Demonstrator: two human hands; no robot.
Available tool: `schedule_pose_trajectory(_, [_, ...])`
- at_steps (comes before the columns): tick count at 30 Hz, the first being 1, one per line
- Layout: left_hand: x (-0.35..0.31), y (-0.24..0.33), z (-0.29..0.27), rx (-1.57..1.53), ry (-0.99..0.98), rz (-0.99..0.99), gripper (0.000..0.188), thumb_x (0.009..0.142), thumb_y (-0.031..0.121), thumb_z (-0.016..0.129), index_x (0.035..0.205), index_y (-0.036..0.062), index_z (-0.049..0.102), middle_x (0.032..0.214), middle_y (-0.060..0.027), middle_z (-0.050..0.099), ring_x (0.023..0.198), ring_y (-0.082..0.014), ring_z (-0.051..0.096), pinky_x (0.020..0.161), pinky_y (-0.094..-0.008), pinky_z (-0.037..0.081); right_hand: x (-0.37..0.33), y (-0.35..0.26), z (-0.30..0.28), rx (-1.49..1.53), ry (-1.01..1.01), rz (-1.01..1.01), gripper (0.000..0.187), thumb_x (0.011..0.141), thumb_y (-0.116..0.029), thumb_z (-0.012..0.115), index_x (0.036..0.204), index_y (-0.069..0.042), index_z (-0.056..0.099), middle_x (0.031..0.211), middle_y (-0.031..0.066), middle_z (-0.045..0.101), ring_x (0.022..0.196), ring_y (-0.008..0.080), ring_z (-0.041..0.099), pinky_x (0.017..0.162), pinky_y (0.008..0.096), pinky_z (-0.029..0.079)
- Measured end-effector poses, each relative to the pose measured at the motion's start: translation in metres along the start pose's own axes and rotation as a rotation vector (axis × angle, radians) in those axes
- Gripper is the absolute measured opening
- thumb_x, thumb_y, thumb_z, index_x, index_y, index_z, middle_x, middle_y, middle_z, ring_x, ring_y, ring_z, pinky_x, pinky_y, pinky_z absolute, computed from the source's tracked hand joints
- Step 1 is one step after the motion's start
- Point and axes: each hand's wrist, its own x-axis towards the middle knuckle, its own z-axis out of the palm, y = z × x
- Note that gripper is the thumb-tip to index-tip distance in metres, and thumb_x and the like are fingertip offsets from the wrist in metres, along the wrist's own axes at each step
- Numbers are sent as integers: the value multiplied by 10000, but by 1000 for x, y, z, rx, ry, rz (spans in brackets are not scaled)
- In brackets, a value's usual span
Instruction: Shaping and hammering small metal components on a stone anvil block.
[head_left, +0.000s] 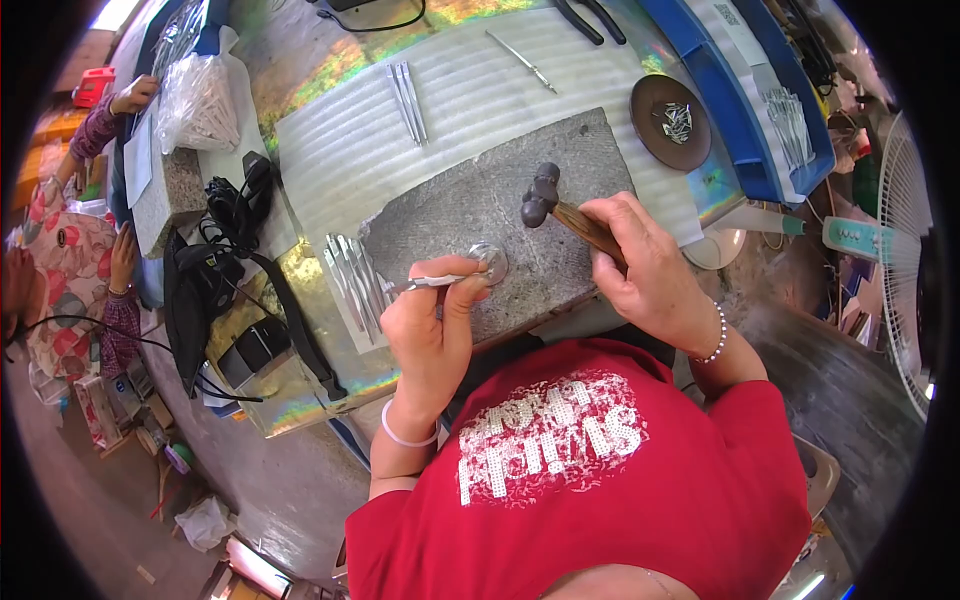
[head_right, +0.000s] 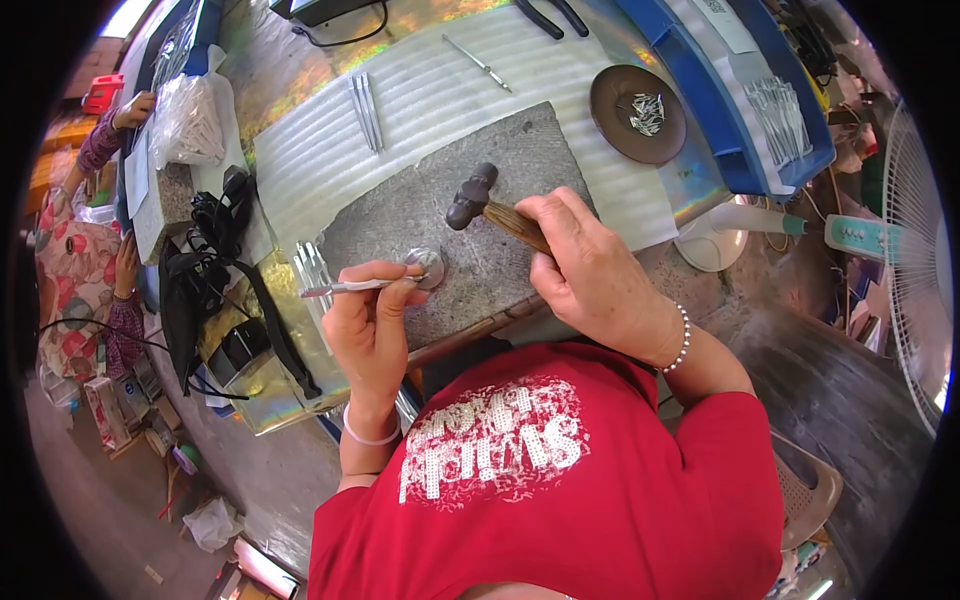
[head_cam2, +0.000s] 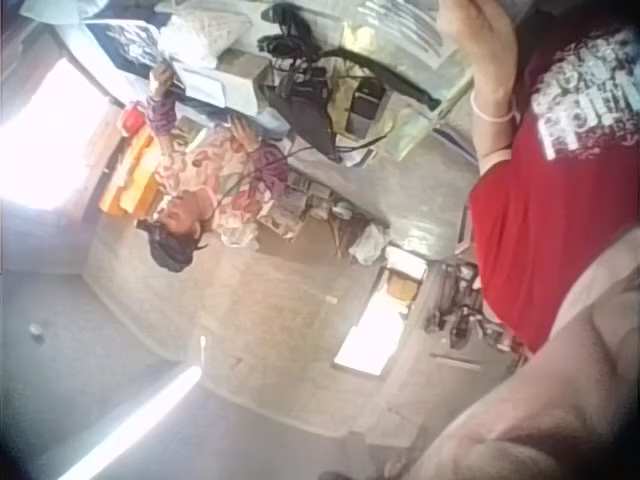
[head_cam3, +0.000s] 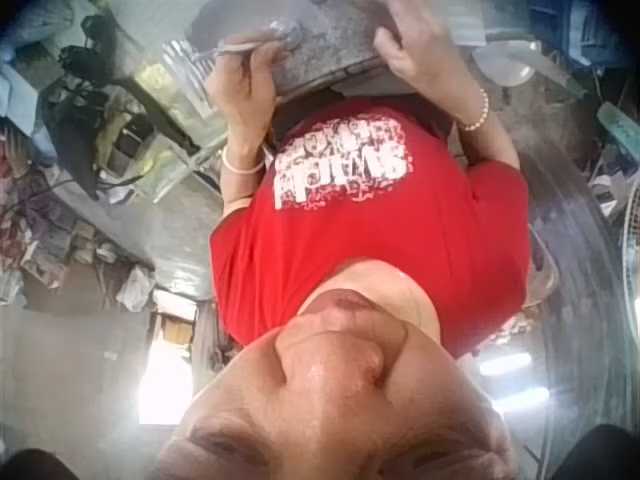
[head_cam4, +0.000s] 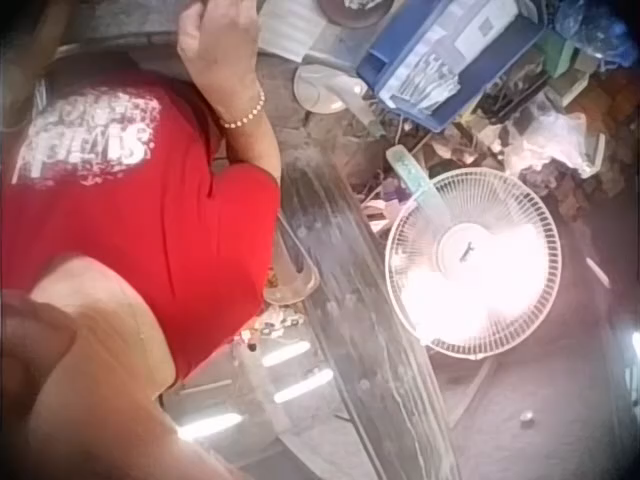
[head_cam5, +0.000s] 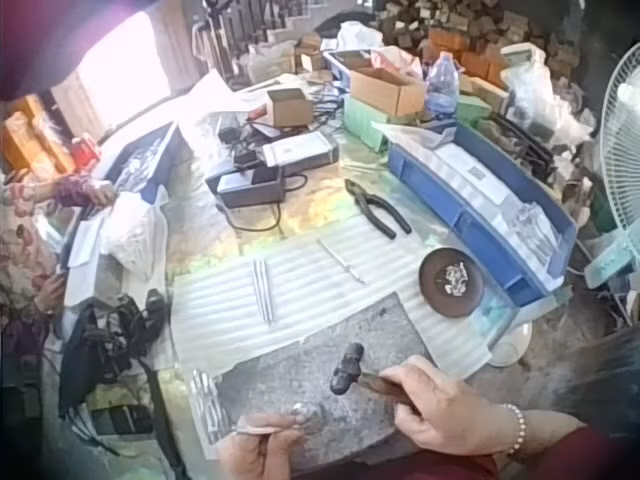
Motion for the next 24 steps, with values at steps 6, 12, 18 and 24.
schedule_pose_trajectory(6, [2, 4, 3, 482, -36, 473, 279, 686, -94, 628, 943, 7, 584, 817, -126, 631, 659, -257, 644, 547, -316, 514, 2, -18, -3, 436, -59, 166, 293, 784, -20, 637, 1055, -1, 531, 814, 93, 562, 690, 174, 563, 613, 284, 448])
schedule_pose_trajectory(12, [5, 10, -3, 617, -164, 537, 286, 673, 34, 628, 957, 25, 593, 860, -130, 627, 659, -254, 641, 515, -327, 498, 25, -44, -7, 648, -209, -85, 287, 754, -159, 752, 964, -28, 606, 683, 42, 587, 541, 135, 546, 503, 255, 426])
schedule_pose_trajectory(18, [13, 13, -8, 484, -250, 321, 295, 710, 168, 683, 977, 71, 605, 893, -91, 648, 684, -280, 644, 520, -357, 506, 50, -67, -8, 373, -152, -494, 211, 727, -52, 692, 911, -38, 592, 759, 100, 587, 641, 286, 598, 529, 342, 483])
schedule_pose_trajectory(24, [18, 8, -9, 568, -139, 556, 278, 648, -6, 605, 914, 71, 573, 763, -82, 559, 557, -257, 599, 480, -343, 488, 40, -84, -27, 377, -224, -172, 348, 820, -20, 639, 1139, -11, 499, 825, 80, 599, 709, 117, 616, 616, 231, 488])
